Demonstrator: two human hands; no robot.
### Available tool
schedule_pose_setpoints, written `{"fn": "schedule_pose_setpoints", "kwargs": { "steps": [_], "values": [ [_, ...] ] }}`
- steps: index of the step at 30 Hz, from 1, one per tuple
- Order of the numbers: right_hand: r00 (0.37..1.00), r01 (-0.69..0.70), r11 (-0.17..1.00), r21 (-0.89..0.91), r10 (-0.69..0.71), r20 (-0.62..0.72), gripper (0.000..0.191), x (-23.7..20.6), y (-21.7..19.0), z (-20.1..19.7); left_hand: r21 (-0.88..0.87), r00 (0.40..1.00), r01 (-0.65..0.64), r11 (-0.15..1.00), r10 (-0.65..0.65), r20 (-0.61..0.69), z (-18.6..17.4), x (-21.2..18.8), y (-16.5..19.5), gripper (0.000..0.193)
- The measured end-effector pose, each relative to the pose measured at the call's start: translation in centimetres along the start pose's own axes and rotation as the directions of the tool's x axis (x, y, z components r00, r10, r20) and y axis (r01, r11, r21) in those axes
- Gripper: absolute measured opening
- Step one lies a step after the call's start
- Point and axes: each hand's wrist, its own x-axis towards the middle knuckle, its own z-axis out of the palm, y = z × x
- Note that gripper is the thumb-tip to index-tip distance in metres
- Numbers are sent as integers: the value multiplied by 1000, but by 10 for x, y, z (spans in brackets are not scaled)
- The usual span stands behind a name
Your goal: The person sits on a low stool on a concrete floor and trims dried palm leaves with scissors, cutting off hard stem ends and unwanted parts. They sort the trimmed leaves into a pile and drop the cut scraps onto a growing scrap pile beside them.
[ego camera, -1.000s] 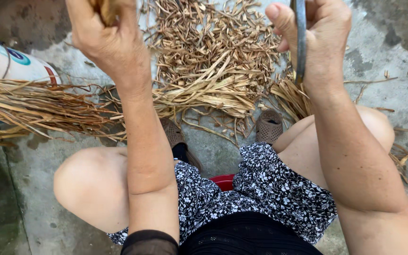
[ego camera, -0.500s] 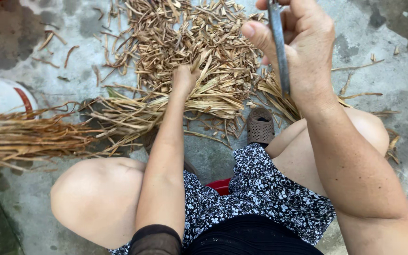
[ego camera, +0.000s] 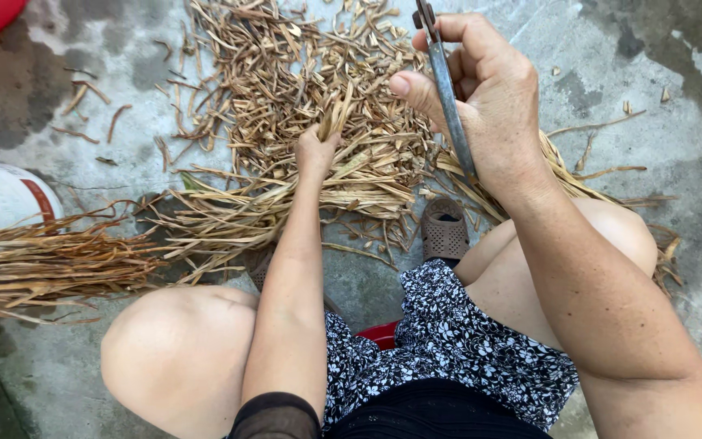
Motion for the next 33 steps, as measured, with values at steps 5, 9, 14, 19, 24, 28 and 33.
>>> {"fn": "schedule_pose_setpoints", "kwargs": {
  "steps": [5, 9, 14, 19, 24, 28, 33],
  "values": [
    [998, 48, 999, 21, -47, -30, 48, 1, 7, 1, -660, 983, 6, 751, 116, 142, -37, 10, 41, 27],
    [998, 55, 998, 37, -54, -41, 54, 4, 11, 6, -835, 945, -90, 542, 310, 100, -69, -12, 82, 31],
    [998, 64, 995, -77, -66, -17, 62, 3, 7, 19, -904, 905, -89, 418, 413, 102, -99, -50, 115, 31],
    [997, 72, 973, -221, -72, 7, 69, -7, -3, 31, -905, 895, -105, 413, 436, 94, -108, -70, 123, 31],
    [994, 96, 956, -277, -107, -24, 71, -9, -6, 34, -873, 887, -110, 474, 444, 129, -103, -77, 125, 27],
    [987, 155, 961, -228, -160, -4, 70, -10, -5, 37, -856, 899, -142, 497, 426, 98, -103, -81, 132, 27],
    [992, 121, 948, -294, -123, 12, 69, -16, -9, 40, -900, 916, -208, 383, 399, -42, -104, -84, 144, 22]
  ]
}}
